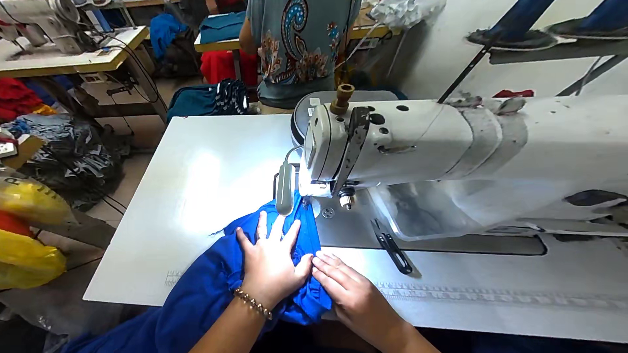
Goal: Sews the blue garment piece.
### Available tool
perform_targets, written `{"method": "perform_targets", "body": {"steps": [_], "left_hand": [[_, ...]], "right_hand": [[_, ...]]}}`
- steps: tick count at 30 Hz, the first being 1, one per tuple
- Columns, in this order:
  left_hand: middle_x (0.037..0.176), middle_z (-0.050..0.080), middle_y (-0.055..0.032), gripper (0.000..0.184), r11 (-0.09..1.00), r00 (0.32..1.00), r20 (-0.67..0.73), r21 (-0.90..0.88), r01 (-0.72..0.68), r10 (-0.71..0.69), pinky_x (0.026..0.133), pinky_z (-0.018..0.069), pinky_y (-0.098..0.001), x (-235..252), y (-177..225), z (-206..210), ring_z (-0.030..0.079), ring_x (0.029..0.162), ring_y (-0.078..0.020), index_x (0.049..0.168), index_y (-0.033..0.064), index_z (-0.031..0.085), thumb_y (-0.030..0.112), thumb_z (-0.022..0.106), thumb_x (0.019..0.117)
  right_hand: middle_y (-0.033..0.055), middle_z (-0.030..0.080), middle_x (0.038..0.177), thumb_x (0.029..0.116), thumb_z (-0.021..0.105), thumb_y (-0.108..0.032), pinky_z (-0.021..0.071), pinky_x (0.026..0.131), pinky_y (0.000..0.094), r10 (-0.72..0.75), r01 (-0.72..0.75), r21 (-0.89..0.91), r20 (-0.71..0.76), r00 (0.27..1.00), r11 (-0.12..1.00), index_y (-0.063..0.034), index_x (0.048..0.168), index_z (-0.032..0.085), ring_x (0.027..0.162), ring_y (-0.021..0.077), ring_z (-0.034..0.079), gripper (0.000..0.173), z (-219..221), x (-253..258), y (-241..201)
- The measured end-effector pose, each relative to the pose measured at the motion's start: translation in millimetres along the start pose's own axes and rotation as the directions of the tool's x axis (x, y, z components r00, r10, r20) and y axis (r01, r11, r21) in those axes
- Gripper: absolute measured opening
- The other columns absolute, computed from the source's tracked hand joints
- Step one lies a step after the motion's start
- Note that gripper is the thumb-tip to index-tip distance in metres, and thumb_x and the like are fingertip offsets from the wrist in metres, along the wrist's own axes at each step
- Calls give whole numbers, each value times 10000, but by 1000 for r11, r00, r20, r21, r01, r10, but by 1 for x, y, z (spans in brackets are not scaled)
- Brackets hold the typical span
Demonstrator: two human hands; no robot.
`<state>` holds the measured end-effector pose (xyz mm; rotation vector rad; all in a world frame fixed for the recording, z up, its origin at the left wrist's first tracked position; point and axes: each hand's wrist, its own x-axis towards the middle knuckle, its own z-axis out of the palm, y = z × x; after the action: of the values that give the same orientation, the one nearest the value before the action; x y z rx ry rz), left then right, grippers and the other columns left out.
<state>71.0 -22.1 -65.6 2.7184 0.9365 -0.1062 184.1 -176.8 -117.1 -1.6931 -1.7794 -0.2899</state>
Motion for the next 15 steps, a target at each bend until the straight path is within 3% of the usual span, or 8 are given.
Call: {"method": "perform_targets", "body": {"steps": [11,15], "left_hand": [[1694,278,14,708,1000,1000,21,-18,-7,7,1133,26,-797,12,-5,-3,178,1572,-360,1591,414,356,700,403,944],[1710,225,45,713,999,997,69,-42,20,-17,1141,-28,-784,22,-5,-10,119,1587,-334,1599,434,320,694,423,943]], "right_hand": [[152,758,1126,909,514,9,529,1045,355,42,-42,5,-5,999,999,-10,1045,761,1157,281,702,283,2,6,5],[153,759,1120,896,515,9,532,1043,368,47,-47,-7,-12,999,999,-14,1030,769,1151,283,707,288,4,12,9]]}}
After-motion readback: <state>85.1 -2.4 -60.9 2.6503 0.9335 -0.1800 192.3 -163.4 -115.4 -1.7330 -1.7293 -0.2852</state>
